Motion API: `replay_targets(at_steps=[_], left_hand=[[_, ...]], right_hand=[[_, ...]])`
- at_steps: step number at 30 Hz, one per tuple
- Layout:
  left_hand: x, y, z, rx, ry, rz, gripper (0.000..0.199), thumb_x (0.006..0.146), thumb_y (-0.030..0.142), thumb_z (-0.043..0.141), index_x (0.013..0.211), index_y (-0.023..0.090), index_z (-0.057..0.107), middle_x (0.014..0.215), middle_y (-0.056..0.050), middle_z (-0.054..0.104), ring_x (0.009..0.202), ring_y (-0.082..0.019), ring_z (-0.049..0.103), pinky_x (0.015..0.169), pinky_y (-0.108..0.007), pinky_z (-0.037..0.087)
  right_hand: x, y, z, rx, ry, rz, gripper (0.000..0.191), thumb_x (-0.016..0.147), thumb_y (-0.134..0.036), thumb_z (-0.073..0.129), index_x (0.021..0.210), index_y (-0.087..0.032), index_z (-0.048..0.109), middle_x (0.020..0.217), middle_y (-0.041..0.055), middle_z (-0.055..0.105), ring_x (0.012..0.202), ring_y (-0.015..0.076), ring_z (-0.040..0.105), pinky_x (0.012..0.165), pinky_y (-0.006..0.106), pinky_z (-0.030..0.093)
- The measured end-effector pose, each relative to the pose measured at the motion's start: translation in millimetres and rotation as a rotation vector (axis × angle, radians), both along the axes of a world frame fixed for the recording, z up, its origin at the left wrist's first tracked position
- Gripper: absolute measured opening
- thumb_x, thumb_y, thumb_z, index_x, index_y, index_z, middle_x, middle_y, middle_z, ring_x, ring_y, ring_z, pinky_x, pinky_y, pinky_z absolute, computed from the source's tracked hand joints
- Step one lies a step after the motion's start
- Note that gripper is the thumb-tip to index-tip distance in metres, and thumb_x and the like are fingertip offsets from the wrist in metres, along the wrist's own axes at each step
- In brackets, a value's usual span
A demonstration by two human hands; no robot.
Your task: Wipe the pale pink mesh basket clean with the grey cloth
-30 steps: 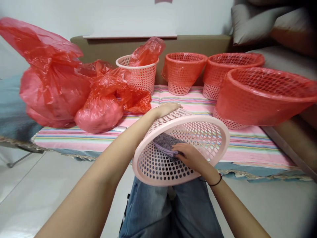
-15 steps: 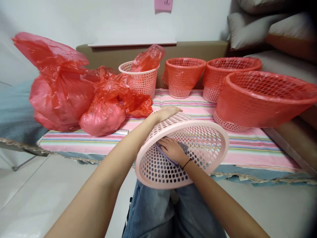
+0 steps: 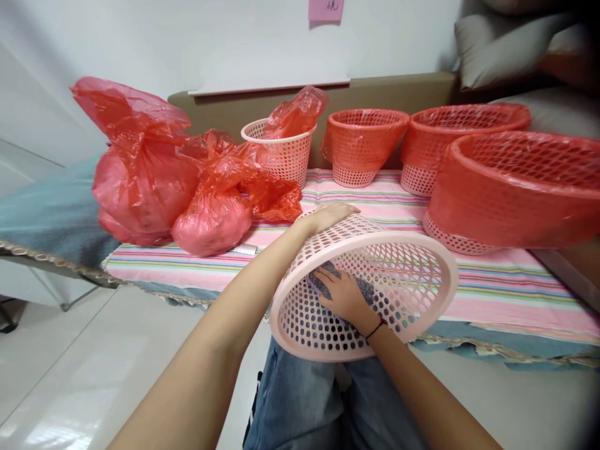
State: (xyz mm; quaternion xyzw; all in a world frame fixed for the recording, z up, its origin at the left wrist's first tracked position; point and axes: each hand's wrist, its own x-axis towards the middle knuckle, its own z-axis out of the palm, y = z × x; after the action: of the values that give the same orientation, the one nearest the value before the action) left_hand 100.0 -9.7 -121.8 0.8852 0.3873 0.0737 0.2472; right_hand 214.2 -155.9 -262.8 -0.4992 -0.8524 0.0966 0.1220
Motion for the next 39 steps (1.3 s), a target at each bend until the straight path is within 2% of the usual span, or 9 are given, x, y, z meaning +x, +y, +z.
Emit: replay_targets(at_steps=[6,11,19,23,26,28,31,35,39], left_hand=[[2.2,7.5,-5.1,-0.003,0.0,-0.011,0.06,0.095,0.043,0.016,0.142,0.021,0.046,0.155,-0.002,0.042,0.143,-0.017,0.035,0.12,-0.033,0.019],[6.9,11.7,-7.7,-0.002,-0.007,-0.017,0.06,0.095,0.046,0.017,0.142,0.022,0.046,0.155,-0.001,0.042,0.142,-0.016,0.036,0.119,-0.032,0.021],[0.0,1.2,-4.3,0.024,-0.003,-0.003,0.06,0.095,0.045,0.015,0.142,0.022,0.047,0.154,-0.002,0.043,0.142,-0.017,0.035,0.121,-0.033,0.017],[-0.8,2.8,-4.9,0.026,-0.003,-0.004,0.058,0.095,0.042,0.017,0.141,0.023,0.047,0.154,-0.001,0.042,0.142,-0.016,0.036,0.12,-0.031,0.018],[0.3,7.7,-7.1,0.03,-0.009,-0.006,0.057,0.096,0.041,0.017,0.141,0.024,0.047,0.155,-0.001,0.042,0.142,-0.015,0.036,0.119,-0.03,0.019],[1.5,9.9,-7.8,0.033,-0.01,-0.011,0.058,0.096,0.04,0.016,0.141,0.02,0.047,0.155,-0.004,0.042,0.142,-0.016,0.036,0.119,-0.03,0.019],[2.0,8.5,-6.1,0.029,-0.007,-0.014,0.059,0.096,0.039,0.016,0.141,0.018,0.048,0.154,-0.005,0.043,0.142,-0.017,0.037,0.12,-0.031,0.019],[-2.2,0.4,-0.8,0.019,-0.014,0.001,0.059,0.097,0.039,0.015,0.142,0.019,0.047,0.154,-0.004,0.043,0.143,-0.017,0.033,0.121,-0.031,0.017],[-9.4,-5.0,2.8,-0.004,-0.026,0.04,0.059,0.098,0.037,0.013,0.144,0.017,0.044,0.156,-0.003,0.04,0.143,-0.016,0.034,0.12,-0.029,0.02]], right_hand=[[8.8,-35.9,11.0,-0.004,0.015,0.028,0.058,0.089,-0.034,0.055,0.144,-0.016,0.049,0.147,0.0098,0.052,0.124,0.0321,0.053,0.106,0.046,0.041],[15.9,-55.5,12.2,0.007,0.033,-0.033,0.062,0.086,-0.044,0.063,0.144,-0.026,0.05,0.15,0.0062,0.048,0.134,0.0379,0.042,0.108,0.056,0.036],[12.4,-62.1,16.7,-0.102,0.108,-0.037,0.056,0.081,-0.014,0.053,0.136,-0.023,0.059,0.141,0.0071,0.057,0.113,0.0317,0.058,0.1,0.051,0.045],[28.7,-36.2,28.4,-0.179,0.429,0.027,0.051,0.078,-0.016,0.054,0.128,-0.023,0.063,0.13,0.0048,0.066,0.116,0.0253,0.061,0.105,0.042,0.046],[30.5,0.6,37.1,-0.043,0.604,-0.083,0.047,0.083,-0.024,0.053,0.129,-0.023,0.061,0.128,0.0049,0.067,0.118,0.0243,0.061,0.106,0.041,0.045],[18.0,23.8,36.3,0.039,0.556,-0.143,0.046,0.086,-0.027,0.054,0.131,-0.022,0.059,0.13,0.0066,0.065,0.121,0.0247,0.058,0.107,0.04,0.044],[-14.1,45.0,21.3,0.005,0.405,-0.188,0.047,0.089,-0.031,0.054,0.135,-0.021,0.056,0.136,0.0071,0.061,0.127,0.0243,0.053,0.108,0.038,0.042],[-42.3,50.1,-7.0,-0.065,0.331,-0.23,0.042,0.089,-0.034,0.057,0.128,-0.02,0.063,0.132,0.0107,0.063,0.122,0.0312,0.055,0.105,0.046,0.042],[-38.3,51.5,-17.7,-0.104,0.284,-0.177,0.039,0.088,-0.029,0.058,0.125,-0.021,0.065,0.128,0.0091,0.065,0.114,0.0282,0.06,0.102,0.041,0.042]])
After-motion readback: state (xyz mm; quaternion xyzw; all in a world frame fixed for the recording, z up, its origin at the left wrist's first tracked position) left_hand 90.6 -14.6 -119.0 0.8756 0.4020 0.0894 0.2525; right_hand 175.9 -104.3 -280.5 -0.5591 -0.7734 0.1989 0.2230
